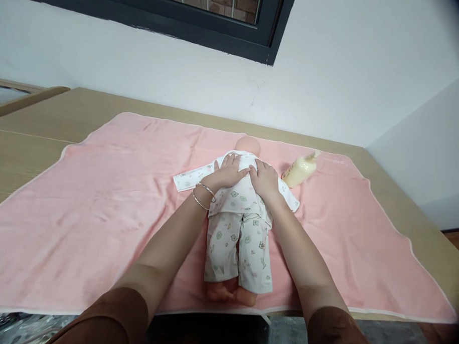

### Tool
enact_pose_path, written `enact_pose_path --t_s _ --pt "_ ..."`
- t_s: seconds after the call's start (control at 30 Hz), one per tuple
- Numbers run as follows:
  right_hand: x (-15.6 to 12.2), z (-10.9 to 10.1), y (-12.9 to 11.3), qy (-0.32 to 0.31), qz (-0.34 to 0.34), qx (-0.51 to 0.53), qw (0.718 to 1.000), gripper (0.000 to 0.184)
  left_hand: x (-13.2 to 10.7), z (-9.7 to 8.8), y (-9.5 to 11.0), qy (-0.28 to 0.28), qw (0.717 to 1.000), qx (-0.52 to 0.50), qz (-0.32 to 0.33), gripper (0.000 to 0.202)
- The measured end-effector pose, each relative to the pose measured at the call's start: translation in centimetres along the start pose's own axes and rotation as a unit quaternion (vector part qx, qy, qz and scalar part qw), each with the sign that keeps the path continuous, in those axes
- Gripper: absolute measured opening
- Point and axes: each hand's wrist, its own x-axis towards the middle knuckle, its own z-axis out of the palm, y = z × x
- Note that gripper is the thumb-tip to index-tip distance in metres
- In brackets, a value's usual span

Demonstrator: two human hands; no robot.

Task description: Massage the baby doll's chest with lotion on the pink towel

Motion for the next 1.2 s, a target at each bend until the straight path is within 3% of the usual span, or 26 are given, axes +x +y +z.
enact_pose_path --t_s 0.2,0.43,0.67,0.77,0.87,1.03,1.1,1.2 --pt "0.1 -0.2 0.0 -0.016 0.008 0.005 1.000 0.056 0.0 0.0 0.0 0.001 1.000 -0.001 0.003 0.080" --pt "0.0 -1.8 -0.4 -0.124 0.004 0.001 0.992 0.066 -0.9 -0.2 0.5 -0.014 0.999 0.042 0.024 0.080" --pt "-2.8 -4.7 -1.9 -0.139 -0.096 -0.098 0.981 0.052 -5.4 -2.1 3.1 -0.032 0.986 0.149 0.075 0.059" --pt "-3.1 -5.9 -1.9 -0.162 -0.097 -0.074 0.979 0.038 -5.6 -2.6 3.2 -0.047 0.985 0.147 0.083 0.052" --pt "-2.0 -5.4 -1.2 -0.147 -0.072 -0.027 0.986 0.041 -4.0 -2.2 2.1 -0.058 0.990 0.111 0.069 0.064" --pt "0.2 -2.5 0.4 -0.117 -0.041 0.018 0.992 0.060 -1.0 -0.8 0.0 -0.036 0.998 0.055 0.025 0.087" --pt "0.2 -2.1 0.5 -0.117 -0.035 0.011 0.992 0.064 -1.2 -0.9 0.1 -0.039 0.997 0.068 0.021 0.085" --pt "-0.9 -3.2 -0.4 -0.117 -0.052 -0.023 0.992 0.060 -3.2 -2.2 1.2 -0.059 0.990 0.121 0.038 0.075"
